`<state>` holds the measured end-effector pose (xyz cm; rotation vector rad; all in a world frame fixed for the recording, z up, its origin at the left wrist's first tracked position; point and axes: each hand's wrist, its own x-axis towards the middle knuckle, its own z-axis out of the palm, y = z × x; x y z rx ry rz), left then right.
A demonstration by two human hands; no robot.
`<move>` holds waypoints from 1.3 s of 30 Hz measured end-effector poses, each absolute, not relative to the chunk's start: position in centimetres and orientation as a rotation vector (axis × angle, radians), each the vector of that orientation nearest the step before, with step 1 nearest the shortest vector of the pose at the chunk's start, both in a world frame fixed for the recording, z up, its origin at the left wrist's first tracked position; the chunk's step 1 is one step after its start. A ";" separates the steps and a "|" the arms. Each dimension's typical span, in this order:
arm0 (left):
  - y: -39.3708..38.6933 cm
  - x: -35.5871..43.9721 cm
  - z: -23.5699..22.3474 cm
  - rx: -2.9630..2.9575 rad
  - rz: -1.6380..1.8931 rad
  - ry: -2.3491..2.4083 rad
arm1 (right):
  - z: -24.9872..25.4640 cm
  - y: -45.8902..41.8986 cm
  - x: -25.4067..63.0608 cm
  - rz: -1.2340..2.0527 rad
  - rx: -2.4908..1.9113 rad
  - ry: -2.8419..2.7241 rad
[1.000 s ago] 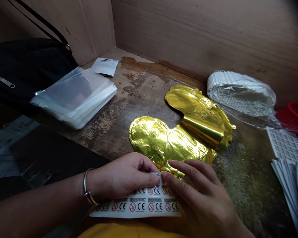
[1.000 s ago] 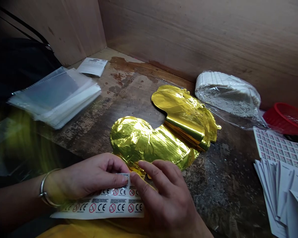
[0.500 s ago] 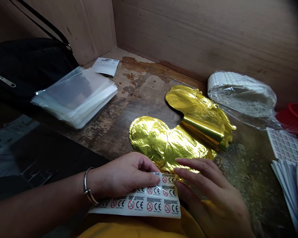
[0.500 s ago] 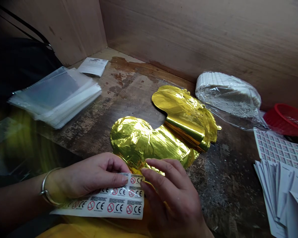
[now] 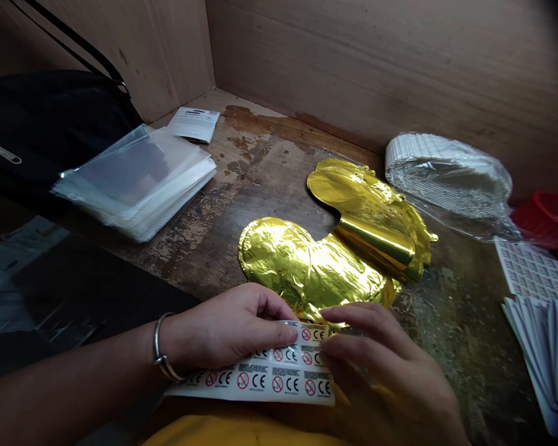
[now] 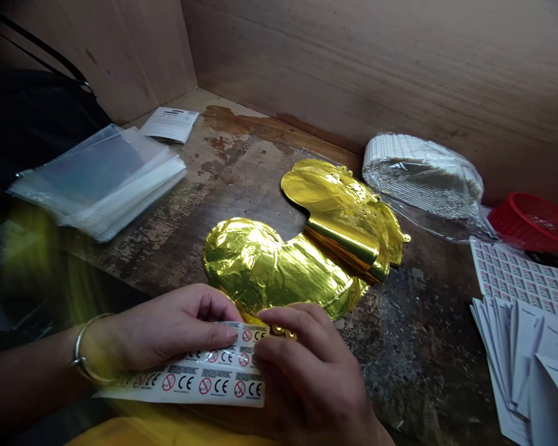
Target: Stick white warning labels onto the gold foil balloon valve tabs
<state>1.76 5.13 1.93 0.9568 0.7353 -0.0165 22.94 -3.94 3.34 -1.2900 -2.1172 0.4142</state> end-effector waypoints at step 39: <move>5.1 2.0 2.1 0.897 -0.034 0.748 | 2.8 -2.5 22.0 0.297 -1.146 -2.230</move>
